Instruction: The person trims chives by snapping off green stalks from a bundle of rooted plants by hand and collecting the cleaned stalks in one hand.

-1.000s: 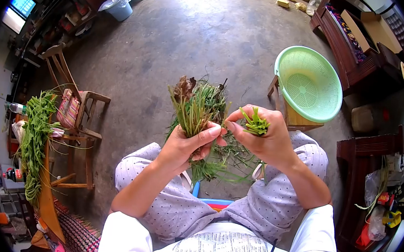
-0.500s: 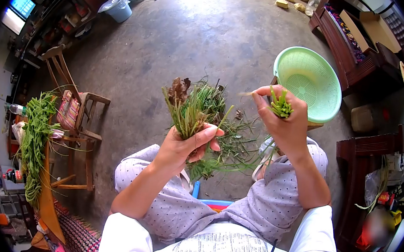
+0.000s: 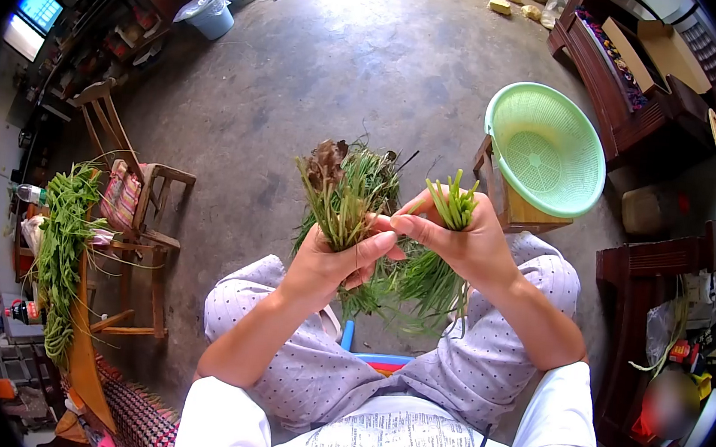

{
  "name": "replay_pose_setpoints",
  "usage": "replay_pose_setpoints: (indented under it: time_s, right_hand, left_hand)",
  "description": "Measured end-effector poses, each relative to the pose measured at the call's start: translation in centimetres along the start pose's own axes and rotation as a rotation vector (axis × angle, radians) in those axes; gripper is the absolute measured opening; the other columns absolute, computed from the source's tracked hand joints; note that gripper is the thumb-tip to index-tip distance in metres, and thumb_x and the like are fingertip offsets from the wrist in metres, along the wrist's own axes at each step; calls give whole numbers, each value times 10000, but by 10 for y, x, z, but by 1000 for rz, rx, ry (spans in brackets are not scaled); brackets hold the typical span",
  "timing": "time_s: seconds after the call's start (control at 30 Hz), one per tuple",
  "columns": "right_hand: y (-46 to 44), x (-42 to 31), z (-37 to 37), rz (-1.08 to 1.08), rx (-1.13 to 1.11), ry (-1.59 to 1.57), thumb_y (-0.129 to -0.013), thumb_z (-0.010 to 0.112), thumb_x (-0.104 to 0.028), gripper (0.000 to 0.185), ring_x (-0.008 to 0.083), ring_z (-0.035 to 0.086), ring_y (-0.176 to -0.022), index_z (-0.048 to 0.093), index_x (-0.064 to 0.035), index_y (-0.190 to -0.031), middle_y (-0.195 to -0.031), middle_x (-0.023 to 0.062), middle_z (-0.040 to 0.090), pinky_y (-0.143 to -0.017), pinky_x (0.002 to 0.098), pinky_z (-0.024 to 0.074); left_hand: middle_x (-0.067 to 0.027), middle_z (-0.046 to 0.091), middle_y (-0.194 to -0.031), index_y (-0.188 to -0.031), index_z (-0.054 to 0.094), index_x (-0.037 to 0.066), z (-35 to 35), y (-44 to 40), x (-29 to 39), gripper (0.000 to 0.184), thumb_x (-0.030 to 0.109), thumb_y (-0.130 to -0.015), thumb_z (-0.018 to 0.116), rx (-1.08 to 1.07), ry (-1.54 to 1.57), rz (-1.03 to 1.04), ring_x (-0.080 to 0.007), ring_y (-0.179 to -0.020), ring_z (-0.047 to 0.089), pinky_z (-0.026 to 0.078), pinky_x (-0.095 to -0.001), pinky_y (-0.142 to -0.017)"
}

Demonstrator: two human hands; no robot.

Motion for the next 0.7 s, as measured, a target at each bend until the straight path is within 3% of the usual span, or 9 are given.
replay_pose_setpoints:
  time_s: [0.17, 0.43, 0.57, 0.63, 0.7]
  right_hand:
    - [1, 7, -2, 33, -2, 54, -820, 662, -102, 118, 43, 547, -637, 678, 14, -838, -693, 24, 649, -560, 205, 440]
    - [2, 3, 0, 7, -15, -19, -818, 638, -44, 83, 45, 556, -670, 669, 25, -853, -733, 33, 661, -587, 207, 452]
    - [2, 0, 0, -47, -21, -2, -813, 633, -33, 72, 63, 577, -672, 664, 21, -849, -750, 44, 668, -591, 222, 463]
    - [2, -4, 1, -59, -51, 112, -826, 610, 18, 71, 115, 616, -751, 643, 61, -873, -788, 75, 657, -665, 222, 489]
    - [3, -6, 0, -91, -40, 152, -830, 600, 22, 63, 106, 604, -734, 641, 57, -863, -783, 64, 653, -659, 219, 482]
  left_hand:
    - [-70, 646, -750, -952, 621, 79, -4, 0, 2, 145, 194, -865, 615, 14, -121, 42, -20, -450, 460, 299, -158, -373]
    - [-71, 621, -725, -922, 572, 48, 2, 0, -6, 159, 202, -886, 561, -82, 156, -161, -17, -414, 390, 243, -154, -337]
    - [-61, 643, -770, -975, 588, 15, 1, 0, -12, 222, 216, -885, 566, -178, 241, -240, -24, -449, 408, 278, -166, -385]
    - [-62, 643, -773, -969, 582, 16, 2, 0, -15, 211, 210, -889, 557, -219, 298, -268, -18, -444, 388, 254, -160, -371]
    - [-63, 643, -773, -963, 582, 18, 3, 0, -16, 205, 207, -890, 555, -211, 314, -275, -16, -444, 389, 254, -154, -368]
Point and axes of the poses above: each hand's wrist, its own y-axis away from the middle knuckle, its own z-axis out of the palm, x = y × z, the point moved 7 cm from there along -y, towards the middle knuckle
